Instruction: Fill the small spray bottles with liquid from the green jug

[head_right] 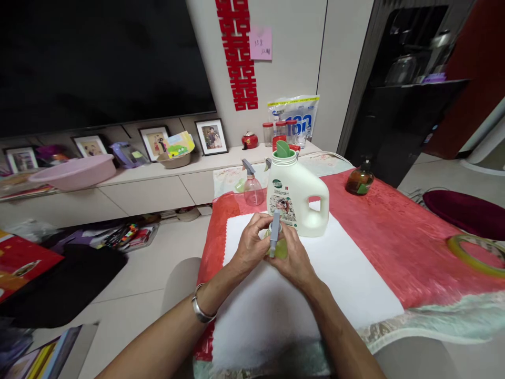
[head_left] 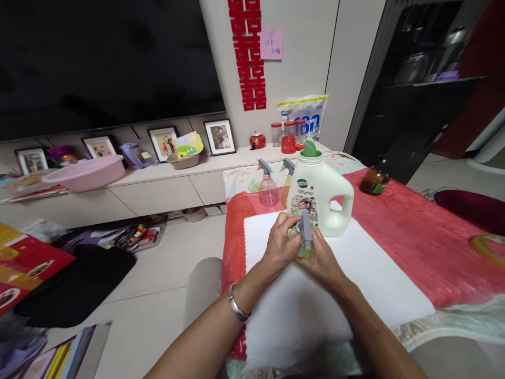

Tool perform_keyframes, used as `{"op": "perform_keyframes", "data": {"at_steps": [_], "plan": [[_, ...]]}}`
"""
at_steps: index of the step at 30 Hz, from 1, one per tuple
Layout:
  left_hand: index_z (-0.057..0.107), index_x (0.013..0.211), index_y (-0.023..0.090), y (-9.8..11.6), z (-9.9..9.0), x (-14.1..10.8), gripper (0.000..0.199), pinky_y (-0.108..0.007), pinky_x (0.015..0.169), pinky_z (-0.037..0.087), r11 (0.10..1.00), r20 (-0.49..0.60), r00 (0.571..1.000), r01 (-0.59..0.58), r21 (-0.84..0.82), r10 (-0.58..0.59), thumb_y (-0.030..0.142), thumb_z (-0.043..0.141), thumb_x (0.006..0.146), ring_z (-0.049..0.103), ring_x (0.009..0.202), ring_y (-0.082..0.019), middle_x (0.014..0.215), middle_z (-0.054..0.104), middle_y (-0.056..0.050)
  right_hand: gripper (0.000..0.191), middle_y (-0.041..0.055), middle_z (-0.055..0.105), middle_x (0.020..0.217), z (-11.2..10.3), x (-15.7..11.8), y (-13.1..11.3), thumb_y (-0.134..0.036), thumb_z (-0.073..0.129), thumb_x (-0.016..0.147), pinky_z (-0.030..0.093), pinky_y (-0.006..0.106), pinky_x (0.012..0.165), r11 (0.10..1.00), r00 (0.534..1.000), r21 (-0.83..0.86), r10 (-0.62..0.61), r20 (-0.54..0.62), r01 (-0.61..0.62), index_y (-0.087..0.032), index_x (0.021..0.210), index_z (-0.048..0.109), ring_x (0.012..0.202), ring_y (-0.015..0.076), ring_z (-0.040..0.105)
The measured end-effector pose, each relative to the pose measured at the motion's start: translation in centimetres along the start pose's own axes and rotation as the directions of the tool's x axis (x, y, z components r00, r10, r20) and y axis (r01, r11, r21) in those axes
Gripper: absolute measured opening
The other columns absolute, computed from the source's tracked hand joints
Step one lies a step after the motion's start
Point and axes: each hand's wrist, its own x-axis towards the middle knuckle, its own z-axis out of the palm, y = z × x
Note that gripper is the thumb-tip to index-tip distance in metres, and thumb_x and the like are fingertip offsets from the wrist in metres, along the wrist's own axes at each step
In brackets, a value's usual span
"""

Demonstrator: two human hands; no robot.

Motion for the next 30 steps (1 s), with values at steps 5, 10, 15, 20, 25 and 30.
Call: {"op": "perform_keyframes", "data": {"at_steps": [5, 10, 15, 20, 25, 30], "plan": [[0.067, 0.110, 0.022, -0.1, -0.5, 0.0, 0.033, -0.033, 0.091, 0.054, 0.998, 0.003, 1.000, -0.015, -0.065, 0.016, 0.012, 0.067, 0.078, 0.066, 0.096, -0.019, 0.102, 0.068, -0.004, 0.079, 0.0129, 0.052, 0.133, -0.1, 0.0, -0.2, -0.044, 0.073, 0.082, 0.052, 0.039, 0.103, 1.000, 1.000, -0.030, -0.005, 0.003, 0.005, -0.019, 0.149, 0.039, 0.124, 0.0237, 0.054], [0.070, 0.100, 0.022, -0.3, -0.4, -0.1, 0.021, -0.031, 0.086, 0.053, 0.993, -0.010, 0.999, 0.045, -0.113, -0.046, 0.016, 0.066, 0.080, 0.065, 0.090, -0.017, 0.096, 0.070, -0.002, 0.089, 0.0127, 0.052, 0.134, 0.2, -0.2, 0.4, -0.042, 0.076, 0.079, 0.050, 0.042, 0.106, 0.998, 1.000, -0.058, -0.006, -0.011, 0.006, -0.019, 0.153, 0.034, 0.126, 0.0245, 0.053], [0.069, 0.093, 0.020, -0.4, 0.3, -0.7, 0.013, -0.026, 0.078, 0.050, 0.960, -0.063, 0.980, 0.173, -0.218, -0.191, 0.024, 0.070, 0.080, 0.062, 0.083, -0.016, 0.087, 0.067, 0.000, 0.091, 0.0143, 0.050, 0.136, 0.6, -0.6, 0.8, -0.040, 0.076, 0.078, 0.050, 0.043, 0.107, 0.997, 0.999, -0.078, -0.014, -0.031, 0.012, -0.018, 0.155, 0.033, 0.128, 0.0258, 0.052], [0.068, 0.098, 0.021, -0.5, 0.4, -0.6, 0.026, -0.029, 0.085, 0.051, 0.962, -0.058, 0.984, 0.152, -0.227, -0.169, 0.028, 0.079, 0.075, 0.063, 0.087, -0.017, 0.086, 0.066, 0.001, 0.089, 0.0134, 0.050, 0.138, 0.5, -0.5, 0.7, -0.039, 0.076, 0.079, 0.050, 0.040, 0.107, 0.996, 0.999, -0.080, -0.032, -0.032, 0.030, -0.018, 0.154, 0.034, 0.129, 0.0243, 0.051], [0.072, 0.095, 0.021, -0.6, 0.4, -0.2, 0.024, -0.030, 0.087, 0.052, 0.970, -0.076, 0.991, 0.090, -0.225, -0.110, 0.031, 0.080, 0.076, 0.064, 0.094, -0.019, 0.097, 0.066, -0.003, 0.085, 0.0133, 0.051, 0.137, 0.3, -0.5, 0.6, -0.045, 0.074, 0.081, 0.050, 0.040, 0.107, 0.996, 0.999, -0.086, -0.041, -0.024, 0.039, -0.017, 0.153, 0.036, 0.130, 0.0241, 0.051], [0.069, 0.111, 0.022, -0.5, -0.2, -0.2, 0.035, -0.031, 0.089, 0.052, 0.948, -0.003, 0.991, 0.131, -0.289, -0.137, 0.035, 0.078, 0.080, 0.067, 0.094, -0.019, 0.103, 0.071, -0.004, 0.084, 0.0141, 0.051, 0.138, 0.2, -0.6, 0.9, -0.048, 0.072, 0.083, 0.050, 0.042, 0.107, 0.993, 0.999, -0.114, -0.045, -0.023, 0.042, -0.015, 0.152, 0.036, 0.129, 0.0249, 0.052]]}}
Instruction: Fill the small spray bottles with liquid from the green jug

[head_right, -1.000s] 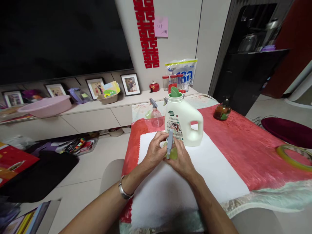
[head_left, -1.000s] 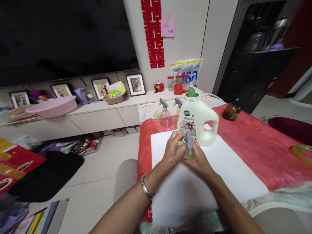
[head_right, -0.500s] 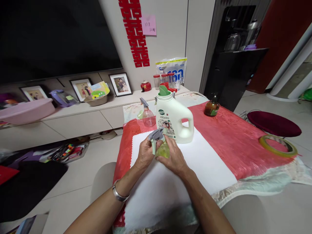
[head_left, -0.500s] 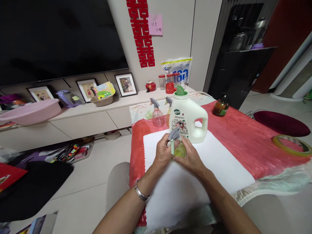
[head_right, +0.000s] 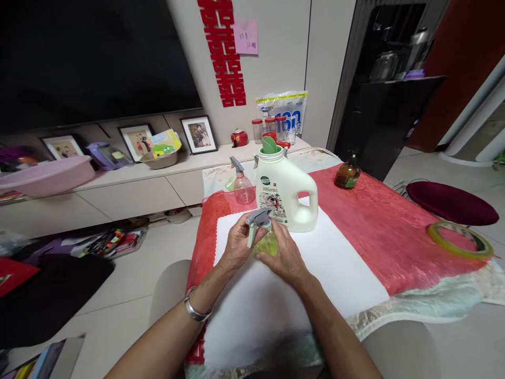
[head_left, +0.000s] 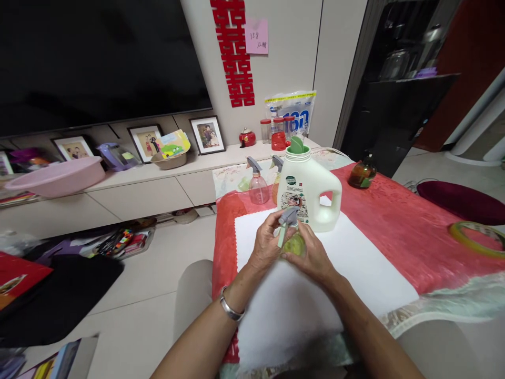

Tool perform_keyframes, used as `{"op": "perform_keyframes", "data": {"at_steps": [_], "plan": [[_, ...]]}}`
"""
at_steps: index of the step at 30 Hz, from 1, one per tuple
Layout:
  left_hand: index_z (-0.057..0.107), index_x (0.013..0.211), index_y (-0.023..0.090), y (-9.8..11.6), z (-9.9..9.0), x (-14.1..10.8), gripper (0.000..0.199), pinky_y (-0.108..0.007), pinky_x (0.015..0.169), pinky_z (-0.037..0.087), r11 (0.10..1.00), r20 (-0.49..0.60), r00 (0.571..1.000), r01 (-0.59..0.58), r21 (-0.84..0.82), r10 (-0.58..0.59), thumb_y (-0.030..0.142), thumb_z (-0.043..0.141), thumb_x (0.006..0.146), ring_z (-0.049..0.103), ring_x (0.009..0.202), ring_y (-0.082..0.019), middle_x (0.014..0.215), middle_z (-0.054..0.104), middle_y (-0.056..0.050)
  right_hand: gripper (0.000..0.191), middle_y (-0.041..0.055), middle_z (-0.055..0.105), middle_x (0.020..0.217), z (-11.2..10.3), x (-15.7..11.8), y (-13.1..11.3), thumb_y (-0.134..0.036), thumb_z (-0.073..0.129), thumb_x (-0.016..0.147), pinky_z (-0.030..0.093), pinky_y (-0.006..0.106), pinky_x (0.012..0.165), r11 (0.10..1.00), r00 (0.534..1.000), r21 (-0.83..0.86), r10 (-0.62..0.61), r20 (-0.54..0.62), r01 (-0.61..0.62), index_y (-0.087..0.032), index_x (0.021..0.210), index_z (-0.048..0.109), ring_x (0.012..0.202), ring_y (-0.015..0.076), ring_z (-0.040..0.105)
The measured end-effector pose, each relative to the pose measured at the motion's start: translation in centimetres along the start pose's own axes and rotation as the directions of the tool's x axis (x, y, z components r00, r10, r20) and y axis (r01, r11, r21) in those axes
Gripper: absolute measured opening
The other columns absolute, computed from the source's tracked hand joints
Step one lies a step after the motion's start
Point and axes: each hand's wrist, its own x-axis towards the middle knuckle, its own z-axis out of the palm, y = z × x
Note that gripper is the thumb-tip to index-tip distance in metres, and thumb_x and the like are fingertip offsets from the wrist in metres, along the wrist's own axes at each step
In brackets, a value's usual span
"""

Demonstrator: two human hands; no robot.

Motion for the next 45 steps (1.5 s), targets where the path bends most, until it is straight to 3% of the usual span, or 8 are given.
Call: {"op": "perform_keyframes", "data": {"at_steps": [5, 10, 17, 20, 24, 33, 42, 45], "plan": [[0.068, 0.103, 0.020, -0.7, -0.2, -0.3, 0.038, -0.032, 0.089, 0.052, 1.000, 0.012, 1.000, 0.024, -0.013, -0.023, 0.046, 0.080, 0.078, 0.067, 0.093, -0.020, 0.098, 0.073, -0.005, 0.086, 0.0167, 0.051, 0.137, 0.2, -0.1, 0.3, -0.051, 0.071, 0.083, 0.051, 0.043, 0.106, 1.000, 1.000, -0.020, -0.011, -0.006, 0.011, -0.012, 0.151, 0.036, 0.129, 0.0270, 0.052], [0.066, 0.102, 0.020, -1.3, 0.8, -0.5, 0.052, -0.029, 0.083, 0.052, 0.975, -0.048, 0.993, 0.094, -0.199, -0.105, 0.049, 0.089, 0.065, 0.066, 0.088, -0.018, 0.096, 0.072, -0.003, 0.086, 0.0171, 0.052, 0.136, 0.2, -0.1, 0.3, -0.049, 0.070, 0.084, 0.051, 0.042, 0.106, 0.999, 1.000, -0.030, -0.026, -0.011, 0.025, -0.012, 0.153, 0.034, 0.129, 0.0266, 0.052], [0.069, 0.108, 0.019, -0.9, 1.2, -0.6, 0.047, -0.033, 0.092, 0.053, 0.953, -0.068, 0.982, 0.153, -0.263, -0.176, 0.043, 0.086, 0.071, 0.069, 0.097, -0.021, 0.104, 0.075, -0.005, 0.089, 0.0174, 0.051, 0.137, 0.4, -0.2, 0.5, -0.050, 0.070, 0.084, 0.052, 0.043, 0.106, 0.996, 0.997, -0.058, -0.073, -0.036, 0.071, -0.014, 0.155, 0.031, 0.129, 0.0269, 0.053], [0.066, 0.110, 0.021, -1.1, 1.3, -0.7, 0.051, -0.035, 0.095, 0.053, 0.926, -0.107, 0.977, 0.139, -0.351, -0.187, 0.041, 0.088, 0.068, 0.070, 0.103, -0.022, 0.107, 0.076, -0.005, 0.090, 0.0184, 0.048, 0.141, 0.7, -0.4, 0.6, -0.050, 0.067, 0.087, 0.051, 0.044, 0.107, 0.992, 0.994, -0.080, -0.098, -0.057, 0.093, -0.014, 0.158, 0.025, 0.133, 0.0275, 0.050], [0.067, 0.111, 0.020, -1.3, 1.5, -0.9, 0.049, -0.036, 0.097, 0.053, 0.932, -0.120, 0.973, 0.149, -0.332, -0.198, 0.045, 0.085, 0.072, 0.070, 0.105, -0.022, 0.111, 0.076, -0.006, 0.092, 0.0188, 0.042, 0.147, 0.6, -0.5, 0.1, -0.046, 0.064, 0.090, 0.049, 0.046, 0.110, 0.984, 0.985, -0.117, -0.144, -0.097, 0.132, -0.015, 0.162, 0.016, 0.137, 0.0280, 0.046], [0.072, 0.111, 0.018, -1.6, 1.6, -1.3, 0.046, -0.036, 0.099, 0.050, 0.939, -0.123, 0.978, 0.119, -0.322, -0.167, 0.050, 0.078, 0.079, 0.070, 0.104, -0.022, 0.107, 0.077, -0.006, 0.074, 0.0156, 0.050, 0.140, -0.7, -0.2, -1.7, -0.029, 0.064, 0.092, 0.051, 0.044, 0.107, 0.953, 0.935, -0.169, -0.285, -0.212, 0.252, -0.018, 0.157, 0.032, 0.130, 0.0250, 0.050], [0.071, 0.109, 0.019, -1.5, 2.2, -1.6, 0.044, -0.036, 0.097, 0.052, 0.912, -0.193, 0.966, 0.084, -0.401, -0.173, 0.050, 0.078, 0.079, 0.070, 0.105, -0.023, 0.109, 0.077, -0.007, 0.064, 0.0149, 0.056, 0.133, -1.1, -0.2, -2.2, -0.023, 0.064, 0.092, 0.053, 0.044, 0.103, 0.943, 0.912, -0.172, -0.321, -0.255, 0.283, -0.018, 0.152, 0.041, 0.125, 0.0242, 0.055], [0.073, 0.106, 0.018, -1.5, 2.1, -1.7, 0.042, -0.037, 0.097, 0.051, 0.911, -0.177, 0.962, 0.124, -0.394, -0.208, 0.052, 0.075, 0.082, 0.071, 0.101, -0.022, 0.106, 0.077, -0.007, 0.060, 0.0149, 0.056, 0.131, -1.1, -0.2, -2.3, -0.021, 0.064, 0.091, 0.053, 0.045, 0.102, 0.942, 0.908, -0.173, -0.326, -0.262, 0.288, -0.018, 0.149, 0.045, 0.123, 0.0242, 0.055]]}}
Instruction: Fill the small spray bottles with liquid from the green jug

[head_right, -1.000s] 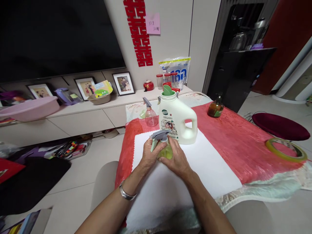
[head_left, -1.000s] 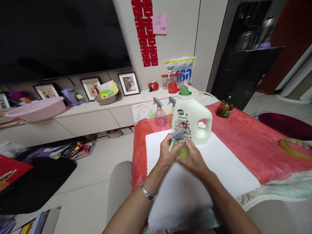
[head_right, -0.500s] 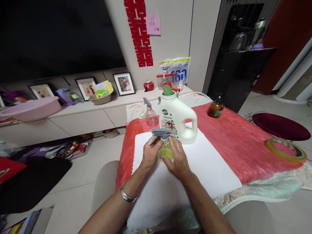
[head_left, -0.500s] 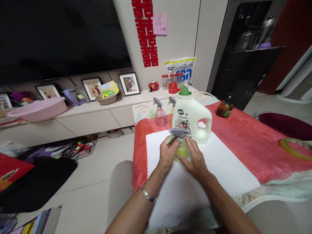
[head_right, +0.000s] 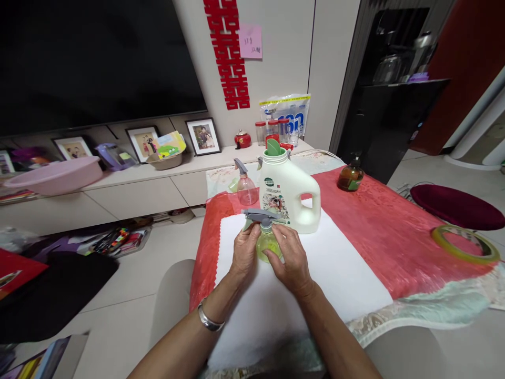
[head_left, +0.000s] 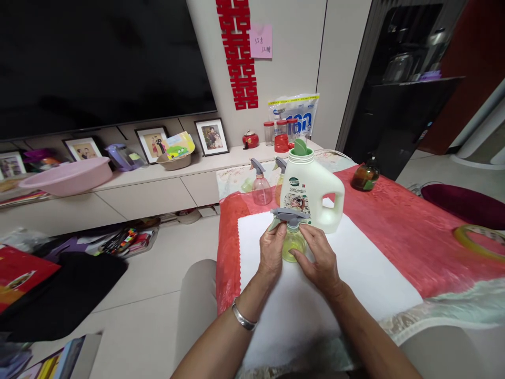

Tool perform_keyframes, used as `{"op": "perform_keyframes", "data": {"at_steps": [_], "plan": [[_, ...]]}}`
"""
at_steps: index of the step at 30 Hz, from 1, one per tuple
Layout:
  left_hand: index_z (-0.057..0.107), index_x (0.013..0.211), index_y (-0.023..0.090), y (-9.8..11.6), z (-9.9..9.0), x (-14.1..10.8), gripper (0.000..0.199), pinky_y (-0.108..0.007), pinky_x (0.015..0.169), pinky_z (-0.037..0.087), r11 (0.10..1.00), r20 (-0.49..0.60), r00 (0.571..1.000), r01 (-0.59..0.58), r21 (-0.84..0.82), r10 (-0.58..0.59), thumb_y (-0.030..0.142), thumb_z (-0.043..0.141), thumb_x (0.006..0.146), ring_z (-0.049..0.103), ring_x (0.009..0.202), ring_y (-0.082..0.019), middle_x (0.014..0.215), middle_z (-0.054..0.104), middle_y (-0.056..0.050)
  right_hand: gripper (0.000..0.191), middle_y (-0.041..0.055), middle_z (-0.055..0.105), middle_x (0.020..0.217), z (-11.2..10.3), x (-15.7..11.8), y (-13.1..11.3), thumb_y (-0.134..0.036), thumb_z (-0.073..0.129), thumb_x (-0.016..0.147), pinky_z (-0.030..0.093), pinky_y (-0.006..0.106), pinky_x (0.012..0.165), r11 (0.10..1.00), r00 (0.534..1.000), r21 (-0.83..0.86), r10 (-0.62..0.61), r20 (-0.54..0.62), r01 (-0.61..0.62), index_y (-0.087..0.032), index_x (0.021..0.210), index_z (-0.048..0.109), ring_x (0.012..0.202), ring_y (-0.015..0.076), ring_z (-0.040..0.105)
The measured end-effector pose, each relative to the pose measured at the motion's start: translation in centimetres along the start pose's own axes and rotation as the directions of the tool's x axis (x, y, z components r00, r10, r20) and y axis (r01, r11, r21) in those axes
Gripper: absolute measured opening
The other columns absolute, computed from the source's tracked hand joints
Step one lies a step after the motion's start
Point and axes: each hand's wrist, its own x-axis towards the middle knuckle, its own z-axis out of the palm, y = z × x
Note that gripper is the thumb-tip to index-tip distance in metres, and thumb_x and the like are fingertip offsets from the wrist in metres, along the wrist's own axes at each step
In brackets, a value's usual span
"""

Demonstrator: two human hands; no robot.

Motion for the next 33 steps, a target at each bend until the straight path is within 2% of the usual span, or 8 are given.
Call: {"op": "perform_keyframes", "data": {"at_steps": [6, 8, 12, 18, 23, 25, 29, 33], "plan": [[0.071, 0.105, 0.017, -0.2, 0.0, 0.3, 0.058, -0.039, 0.100, 0.050, 1.000, 0.014, 1.000, -0.008, 0.018, 0.008, 0.051, 0.089, 0.063, 0.070, 0.105, -0.025, 0.110, 0.076, -0.010, 0.057, 0.0146, 0.057, 0.129, -0.1, 0.2, -0.2, -0.019, 0.062, 0.092, 0.053, 0.043, 0.101, 1.000, 1.000, 0.008, -0.007, -0.004, 0.007, -0.018, 0.146, 0.047, 0.122, 0.0231, 0.056], [0.071, 0.105, 0.017, -0.4, 0.0, 0.5, 0.059, -0.039, 0.100, 0.050, 0.999, 0.013, 1.000, -0.017, 0.036, 0.017, 0.050, 0.090, 0.061, 0.069, 0.107, -0.026, 0.112, 0.076, -0.011, 0.055, 0.0142, 0.057, 0.129, -0.2, 0.2, -0.2, -0.018, 0.061, 0.092, 0.054, 0.042, 0.101, 1.000, 1.000, 0.016, -0.004, 0.000, 0.004, -0.018, 0.145, 0.048, 0.121, 0.0225, 0.056], [0.071, 0.106, 0.016, -0.9, -0.2, 0.5, 0.053, -0.040, 0.101, 0.048, 0.990, -0.035, 0.999, -0.003, 0.139, 0.008, 0.052, 0.085, 0.069, 0.067, 0.108, -0.025, 0.112, 0.075, -0.011, 0.056, 0.0149, 0.057, 0.128, -0.2, 0.2, -0.2, -0.021, 0.061, 0.092, 0.054, 0.042, 0.100, 1.000, 0.999, 0.010, 0.029, -0.014, -0.029, -0.016, 0.145, 0.045, 0.119, 0.0223, 0.056], [0.072, 0.109, 0.018, -0.8, -0.6, 0.0, 0.045, -0.039, 0.103, 0.047, 0.965, 0.012, 0.998, -0.059, 0.257, 0.058, 0.054, 0.073, 0.082, 0.065, 0.113, -0.025, 0.116, 0.073, -0.009, 0.053, 0.0152, 0.057, 0.130, -0.1, 0.1, 0.0, -0.024, 0.060, 0.094, 0.054, 0.042, 0.100, 1.000, 1.000, -0.003, 0.030, 0.010, -0.030, -0.016, 0.145, 0.047, 0.121, 0.0231, 0.056], [0.067, 0.123, 0.021, -0.4, -0.6, -0.2, 0.048, -0.040, 0.110, 0.044, 0.970, 0.046, 0.996, -0.091, 0.224, 0.083, 0.055, 0.065, 0.089, 0.061, 0.124, -0.025, 0.128, 0.069, -0.010, 0.055, 0.0145, 0.057, 0.127, 0.0, 0.1, 0.0, -0.022, 0.063, 0.092, 0.054, 0.042, 0.098, 1.000, 1.000, -0.013, 0.026, -0.018, -0.026, -0.017, 0.144, 0.046, 0.119, 0.0230, 0.055], [0.064, 0.126, 0.022, -0.5, -0.5, -0.1, 0.050, -0.040, 0.112, 0.043, 0.973, 0.068, 0.992, -0.118, 0.200, 0.107, 0.053, 0.069, 0.087, 0.060, 0.126, -0.025, 0.132, 0.067, -0.010, 0.055, 0.0145, 0.057, 0.127, 0.0, 0.1, 0.0, -0.021, 0.064, 0.092, 0.054, 0.042, 0.098, 1.000, 1.000, -0.012, 0.020, -0.017, -0.020, -0.017, 0.144, 0.046, 0.119, 0.0233, 0.055], [0.065, 0.116, 0.020, -0.9, -0.4, 0.2, 0.051, -0.040, 0.107, 0.045, 0.970, 0.042, 0.991, -0.134, 0.203, 0.129, 0.047, 0.081, 0.076, 0.063, 0.115, -0.025, 0.119, 0.071, -0.009, 0.054, 0.0145, 0.057, 0.127, 0.0, 0.0, 0.1, -0.021, 0.063, 0.092, 0.054, 0.042, 0.098, 1.000, 1.000, -0.007, 0.010, -0.012, -0.010, -0.017, 0.143, 0.046, 0.119, 0.0233, 0.056], [0.068, 0.112, 0.020, -0.9, -0.2, 0.4, 0.043, -0.039, 0.105, 0.045, 0.966, 0.029, 0.995, -0.099, 0.238, 0.095, 0.046, 0.078, 0.080, 0.064, 0.112, -0.023, 0.114, 0.072, -0.008, 0.057, 0.0148, 0.056, 0.127, 0.1, 0.0, 0.2, -0.024, 0.063, 0.093, 0.054, 0.043, 0.098, 1.000, 1.000, -0.013, 0.028, -0.001, -0.028, -0.016, 0.146, 0.043, 0.119, 0.0234, 0.055]]}}
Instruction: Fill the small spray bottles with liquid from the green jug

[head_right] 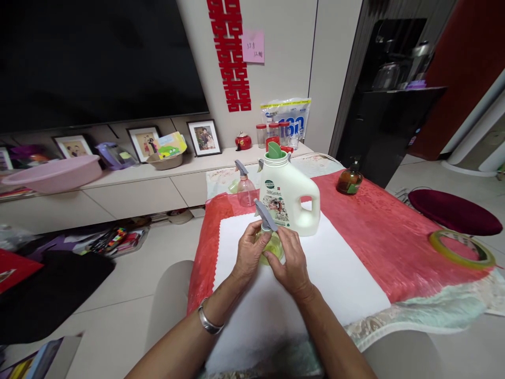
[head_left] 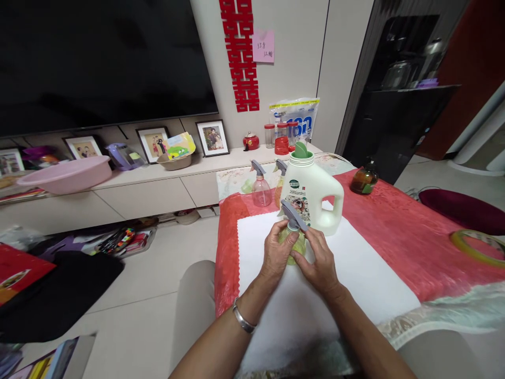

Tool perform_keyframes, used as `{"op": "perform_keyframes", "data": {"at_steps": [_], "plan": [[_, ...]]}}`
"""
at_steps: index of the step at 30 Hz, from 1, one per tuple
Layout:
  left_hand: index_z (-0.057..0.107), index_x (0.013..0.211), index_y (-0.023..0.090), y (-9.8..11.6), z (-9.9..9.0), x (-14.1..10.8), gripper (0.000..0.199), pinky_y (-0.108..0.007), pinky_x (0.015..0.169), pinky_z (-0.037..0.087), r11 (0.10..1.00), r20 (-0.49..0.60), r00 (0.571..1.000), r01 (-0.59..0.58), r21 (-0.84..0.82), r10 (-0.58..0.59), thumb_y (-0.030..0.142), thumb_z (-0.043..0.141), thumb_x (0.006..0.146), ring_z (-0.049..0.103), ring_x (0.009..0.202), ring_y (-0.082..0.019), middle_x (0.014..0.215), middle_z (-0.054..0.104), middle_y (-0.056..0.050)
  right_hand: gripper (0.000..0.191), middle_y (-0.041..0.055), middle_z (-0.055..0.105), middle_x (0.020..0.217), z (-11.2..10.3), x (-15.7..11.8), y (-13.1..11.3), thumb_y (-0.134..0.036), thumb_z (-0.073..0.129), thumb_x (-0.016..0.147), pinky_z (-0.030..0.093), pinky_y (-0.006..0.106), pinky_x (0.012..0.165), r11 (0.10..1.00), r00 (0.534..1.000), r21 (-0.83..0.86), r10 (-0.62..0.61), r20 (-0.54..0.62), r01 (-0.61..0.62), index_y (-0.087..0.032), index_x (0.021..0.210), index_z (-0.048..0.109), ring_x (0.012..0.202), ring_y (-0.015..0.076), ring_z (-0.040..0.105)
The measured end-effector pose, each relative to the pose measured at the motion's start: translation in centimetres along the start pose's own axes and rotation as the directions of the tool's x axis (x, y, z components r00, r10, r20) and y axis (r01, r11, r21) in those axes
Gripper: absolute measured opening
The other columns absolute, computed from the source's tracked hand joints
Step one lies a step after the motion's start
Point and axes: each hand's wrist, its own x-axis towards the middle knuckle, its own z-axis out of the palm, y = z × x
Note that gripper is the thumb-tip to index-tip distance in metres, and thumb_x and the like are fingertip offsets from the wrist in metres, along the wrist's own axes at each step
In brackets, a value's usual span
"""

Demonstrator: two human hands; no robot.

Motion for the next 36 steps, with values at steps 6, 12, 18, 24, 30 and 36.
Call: {"op": "perform_keyframes", "data": {"at_steps": [6, 12, 18, 24, 30, 36], "plan": [[0.069, 0.114, 0.020, 0.34, -0.17, -0.28, 0.041, -0.037, 0.105, 0.044, 0.999, 0.038, 0.999, 0.011, 0.051, -0.013, 0.051, 0.068, 0.087, 0.062, 0.116, -0.024, 0.119, 0.069, -0.008, 0.056, 0.0148, 0.055, 0.131, -0.10, 0.08, -0.08, -0.023, 0.062, 0.093, 0.053, 0.041, 0.100, 1.000, 1.000, 0.006, -0.001, 0.020, 0.001, -0.017, 0.146, 0.045, 0.122, 0.0230, 0.054], [0.067, 0.120, 0.021, 0.39, -0.19, -0.55, 0.046, -0.040, 0.109, 0.042, 1.000, 0.050, 0.999, 0.012, -0.006, -0.011, 0.053, 0.066, 0.088, 0.059, 0.122, -0.026, 0.125, 0.067, -0.009, 0.052, 0.0142, 0.057, 0.127, 0.01, -0.06, 0.11, -0.026, 0.064, 0.093, 0.052, 0.040, 0.099, 1.000, 1.000, 0.005, 0.006, -0.004, -0.006, -0.015, 0.141, 0.047, 0.119, 0.0220, 0.054], [0.066, 0.116, 0.021, -0.10, 0.12, -0.07, 0.050, -0.040, 0.108, 0.042, 0.999, 0.003, 1.000, -0.015, -0.047, 0.015, 0.050, 0.080, 0.078, 0.060, 0.118, -0.026, 0.119, 0.069, -0.008, 0.055, 0.0149, 0.055, 0.132, 0.09, 0.02, 0.19, -0.027, 0.061, 0.095, 0.050, 0.041, 0.101, 1.000, 0.999, 0.015, -0.011, 0.033, 0.010, -0.014, 0.145, 0.043, 0.123, 0.0224, 0.052], [0.068, 0.115, 0.021, 0.43, -0.01, -0.34, 0.043, -0.037, 0.104, 0.043, 1.000, 0.034, 0.999, 0.027, -0.004, -0.027, 0.053, 0.070, 0.086, 0.061, 0.114, -0.024, 0.117, 0.069, -0.007, 0.053, 0.0137, 0.055, 0.131, -0.06, 0.02, 0.08, -0.024, 0.063, 0.094, 0.049, 0.040, 0.103, 1.000, 0.999, 0.021, -0.008, 0.033, 0.007, -0.015, 0.143, 0.046, 0.123, 0.0216, 0.052], [0.069, 0.114, 0.021, 0.62, -0.04, -0.57, 0.043, -0.038, 0.106, 0.043, 0.999, 0.049, 0.998, 0.049, -0.012, -0.048, 0.055, 0.067, 0.087, 0.060, 0.116, -0.026, 0.118, 0.068, -0.008, 0.053, 0.0136, 0.056, 0.130, 0.06, -0.11, 0.20, -0.027, 0.063, 0.094, 0.050, 0.040, 0.102, 1.000, 1.000, 0.022, 0.011, 0.023, -0.012, -0.015, 0.142, 0.046, 0.121, 0.0217, 0.052], [0.069, 0.113, 0.021, 0.81, -0.04, -0.50, 0.043, -0.039, 0.108, 0.042, 0.999, 0.055, 0.997, 0.049, -0.011, -0.048, 0.056, 0.067, 0.088, 0.059, 0.119, -0.027, 0.119, 0.068, -0.008, 0.060, 0.0131, 0.054, 0.134, 0.09, -0.08, 0.37, -0.027, 0.061, 0.095, 0.050, 0.040, 0.102, 1.000, 0.999, 0.024, -0.004, 0.044, 0.003, -0.018, 0.150, 0.041, 0.125, 0.0219, 0.051]]}}
